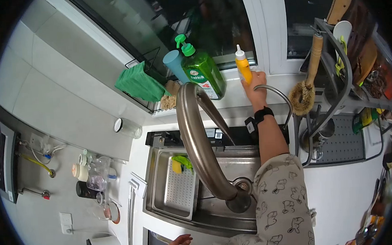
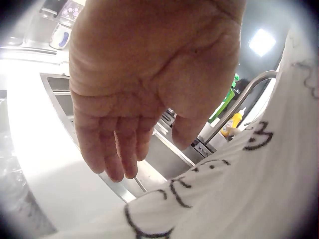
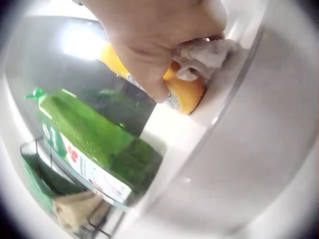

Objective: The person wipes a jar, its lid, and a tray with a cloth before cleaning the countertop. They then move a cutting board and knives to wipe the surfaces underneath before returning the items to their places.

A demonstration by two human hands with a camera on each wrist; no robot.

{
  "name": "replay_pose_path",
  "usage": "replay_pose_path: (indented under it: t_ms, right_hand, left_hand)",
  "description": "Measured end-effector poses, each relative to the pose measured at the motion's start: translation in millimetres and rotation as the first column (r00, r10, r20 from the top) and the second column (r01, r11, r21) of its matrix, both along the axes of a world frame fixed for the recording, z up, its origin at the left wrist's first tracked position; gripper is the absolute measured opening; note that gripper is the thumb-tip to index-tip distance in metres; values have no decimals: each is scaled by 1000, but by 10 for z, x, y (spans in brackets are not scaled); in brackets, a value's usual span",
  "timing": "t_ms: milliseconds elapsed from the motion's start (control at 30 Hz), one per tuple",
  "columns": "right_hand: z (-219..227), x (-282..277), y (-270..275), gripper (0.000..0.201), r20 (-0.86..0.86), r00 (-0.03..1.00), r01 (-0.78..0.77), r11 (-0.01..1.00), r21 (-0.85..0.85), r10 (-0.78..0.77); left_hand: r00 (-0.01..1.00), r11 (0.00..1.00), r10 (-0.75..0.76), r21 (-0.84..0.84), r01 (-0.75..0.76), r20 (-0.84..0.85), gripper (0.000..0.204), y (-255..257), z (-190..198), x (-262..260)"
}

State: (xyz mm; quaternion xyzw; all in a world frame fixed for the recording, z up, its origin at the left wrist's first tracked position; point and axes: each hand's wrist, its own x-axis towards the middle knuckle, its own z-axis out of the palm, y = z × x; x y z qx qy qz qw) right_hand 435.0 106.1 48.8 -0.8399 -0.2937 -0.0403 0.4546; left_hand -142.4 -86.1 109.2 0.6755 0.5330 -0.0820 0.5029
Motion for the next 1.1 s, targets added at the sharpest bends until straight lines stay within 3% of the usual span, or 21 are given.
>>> replay_pose_path:
  t_ms: [67,100,167,200,233,333,467,567,633,767,833,900,1033,1100]
  right_hand:
    - [-107,65,-79,42,81,996,29,977,213,-47]
    - [-135,108,-128,42,81,996,30,977,212,-48]
    - [-134,148,-250,44,-21,970,239,941,241,-241]
    - [-80,162,-320,45,-59,943,332,928,171,-327]
    - [-36,166,-368,45,-58,943,331,928,168,-326]
    - [-84,325,-432,48,24,848,521,841,144,-530]
    - [-132,394,-494,51,-67,869,494,862,116,-490]
    - [-344,347,-530,51,-121,860,510,836,203,-495]
    - [-553,206,-672,48,-131,925,379,880,285,-356]
    - [-335,-430,-789,40,-144,971,219,948,233,-189]
    - [-511,-366,-499,36,141,989,-89,947,310,47]
    - [-474,-150,-170,33,175,959,-252,950,184,221]
    - [-404,159,352,33,247,913,-377,903,206,325]
    - [-244,162,359,32,44,938,-344,939,-13,345]
  left_hand:
    - [999,1000,21,-7,-20,39,35,-9,-65,-49]
    - [996,999,45,-18,-44,80,35,-16,-97,-68]
    - [997,999,46,-20,-45,63,35,-24,-111,-97]
    - [998,999,47,-18,-46,47,35,-29,-106,-100]
    - [998,999,47,-21,-46,47,35,-32,-100,-97]
    - [998,999,35,-32,-33,46,35,-14,-101,-69]
    - [997,1000,-6,-19,8,76,36,-14,-122,-66]
    - [996,1000,-5,-13,6,94,37,-7,-179,-82]
    - [996,1000,1,-19,1,92,37,-10,-186,-72]
    - [998,1000,-27,-11,28,48,38,14,-48,66]
    - [998,999,-41,-15,41,40,38,-2,-14,73]
    - [999,999,-36,2,36,33,38,4,-31,62]
    - [999,1000,-6,0,6,37,38,8,-130,3]
    - [1000,1000,-9,-10,10,20,37,-27,-137,0]
